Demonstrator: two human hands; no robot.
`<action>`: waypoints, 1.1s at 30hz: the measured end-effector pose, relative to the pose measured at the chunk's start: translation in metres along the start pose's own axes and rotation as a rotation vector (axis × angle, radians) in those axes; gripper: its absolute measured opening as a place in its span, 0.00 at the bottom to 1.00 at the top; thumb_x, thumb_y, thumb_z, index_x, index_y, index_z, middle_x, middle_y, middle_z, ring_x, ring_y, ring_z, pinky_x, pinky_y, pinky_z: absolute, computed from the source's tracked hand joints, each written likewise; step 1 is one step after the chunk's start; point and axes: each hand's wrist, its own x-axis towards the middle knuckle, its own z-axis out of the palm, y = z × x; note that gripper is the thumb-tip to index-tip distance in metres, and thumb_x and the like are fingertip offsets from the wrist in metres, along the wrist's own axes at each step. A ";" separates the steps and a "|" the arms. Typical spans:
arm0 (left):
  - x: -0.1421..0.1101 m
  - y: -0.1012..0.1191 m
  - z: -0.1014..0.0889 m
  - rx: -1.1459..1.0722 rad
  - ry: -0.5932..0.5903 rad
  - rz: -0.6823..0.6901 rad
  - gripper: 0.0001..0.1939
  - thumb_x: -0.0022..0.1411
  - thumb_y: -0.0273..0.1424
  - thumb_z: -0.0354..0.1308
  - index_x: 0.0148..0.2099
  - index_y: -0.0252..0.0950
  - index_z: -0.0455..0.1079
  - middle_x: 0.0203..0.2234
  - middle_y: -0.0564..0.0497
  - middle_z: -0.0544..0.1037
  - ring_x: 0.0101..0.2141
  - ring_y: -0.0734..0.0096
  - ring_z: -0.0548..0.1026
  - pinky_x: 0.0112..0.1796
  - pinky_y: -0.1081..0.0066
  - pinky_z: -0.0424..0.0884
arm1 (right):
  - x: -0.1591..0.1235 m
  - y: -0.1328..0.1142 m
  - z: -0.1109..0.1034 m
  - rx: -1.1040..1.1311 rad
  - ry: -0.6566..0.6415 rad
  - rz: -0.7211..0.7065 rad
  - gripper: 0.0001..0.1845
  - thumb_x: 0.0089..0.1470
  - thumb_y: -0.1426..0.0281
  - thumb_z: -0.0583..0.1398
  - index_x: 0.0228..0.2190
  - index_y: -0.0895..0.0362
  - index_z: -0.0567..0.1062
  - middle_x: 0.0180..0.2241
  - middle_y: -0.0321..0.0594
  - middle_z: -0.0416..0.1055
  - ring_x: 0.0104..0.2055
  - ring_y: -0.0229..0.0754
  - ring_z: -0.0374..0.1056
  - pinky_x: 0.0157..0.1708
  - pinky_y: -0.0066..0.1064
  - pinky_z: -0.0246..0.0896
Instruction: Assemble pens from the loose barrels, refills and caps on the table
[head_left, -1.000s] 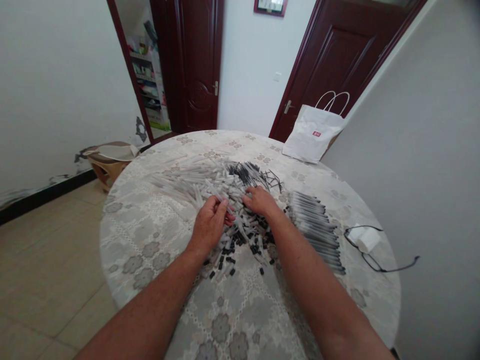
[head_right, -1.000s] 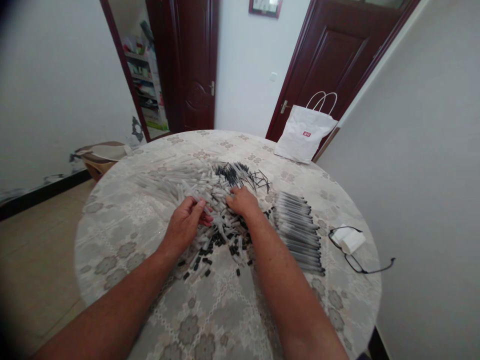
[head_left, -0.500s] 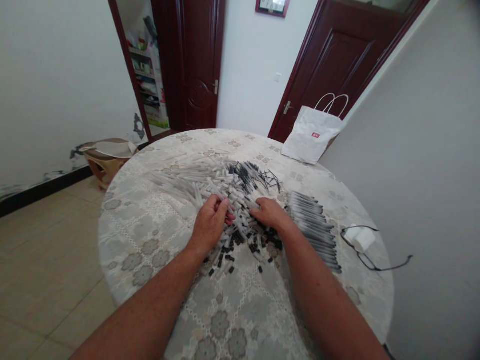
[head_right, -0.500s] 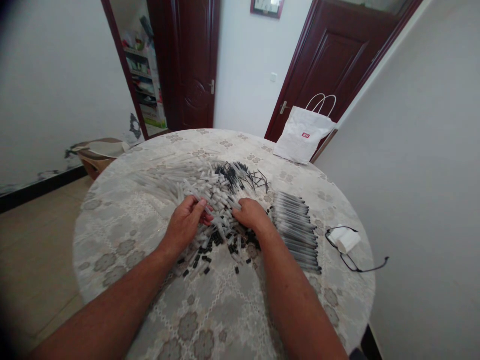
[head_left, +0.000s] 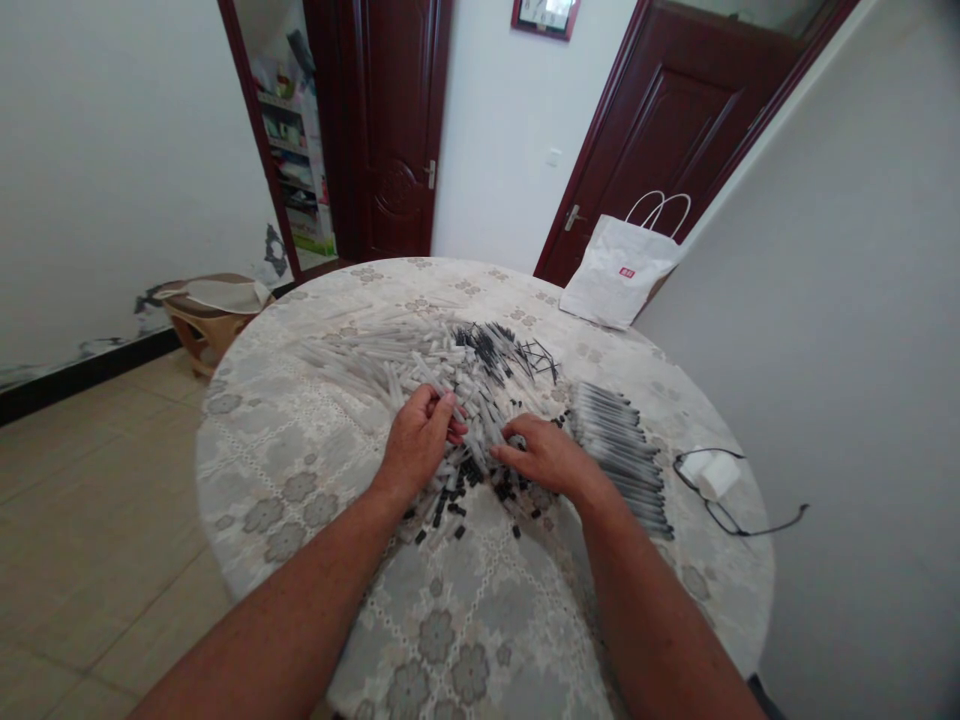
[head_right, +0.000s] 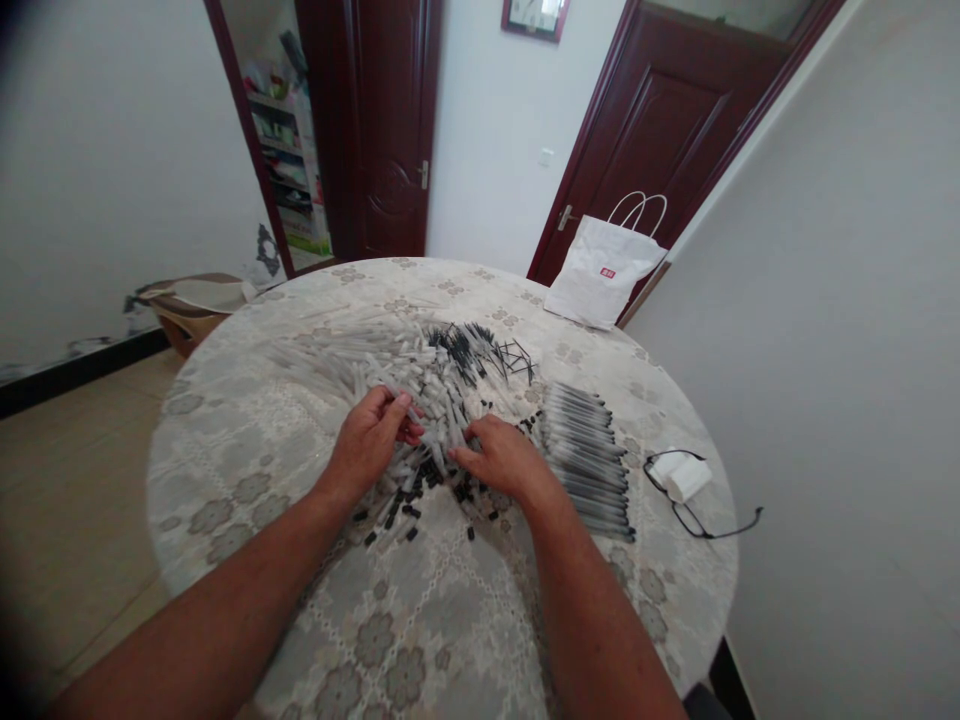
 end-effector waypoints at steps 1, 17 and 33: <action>0.000 0.000 0.000 -0.003 0.002 0.002 0.17 0.66 0.47 0.55 0.37 0.38 0.66 0.31 0.51 0.78 0.27 0.67 0.78 0.28 0.68 0.76 | -0.001 -0.001 -0.001 0.019 -0.006 -0.006 0.15 0.61 0.58 0.61 0.40 0.57 0.80 0.42 0.44 0.77 0.45 0.44 0.71 0.47 0.31 0.60; 0.000 0.001 0.000 -0.007 0.004 -0.010 0.17 0.66 0.47 0.56 0.37 0.37 0.66 0.30 0.50 0.79 0.26 0.68 0.79 0.27 0.69 0.75 | 0.017 0.021 0.014 -0.006 0.178 0.251 0.10 0.63 0.66 0.58 0.39 0.57 0.79 0.38 0.44 0.80 0.41 0.43 0.72 0.40 0.28 0.58; 0.000 0.007 0.001 -0.193 0.009 -0.094 0.16 0.62 0.45 0.62 0.37 0.36 0.68 0.30 0.50 0.79 0.27 0.67 0.80 0.27 0.70 0.77 | 0.010 0.005 0.015 -0.216 0.475 0.254 0.15 0.66 0.69 0.53 0.37 0.59 0.79 0.36 0.49 0.78 0.40 0.44 0.72 0.43 0.30 0.59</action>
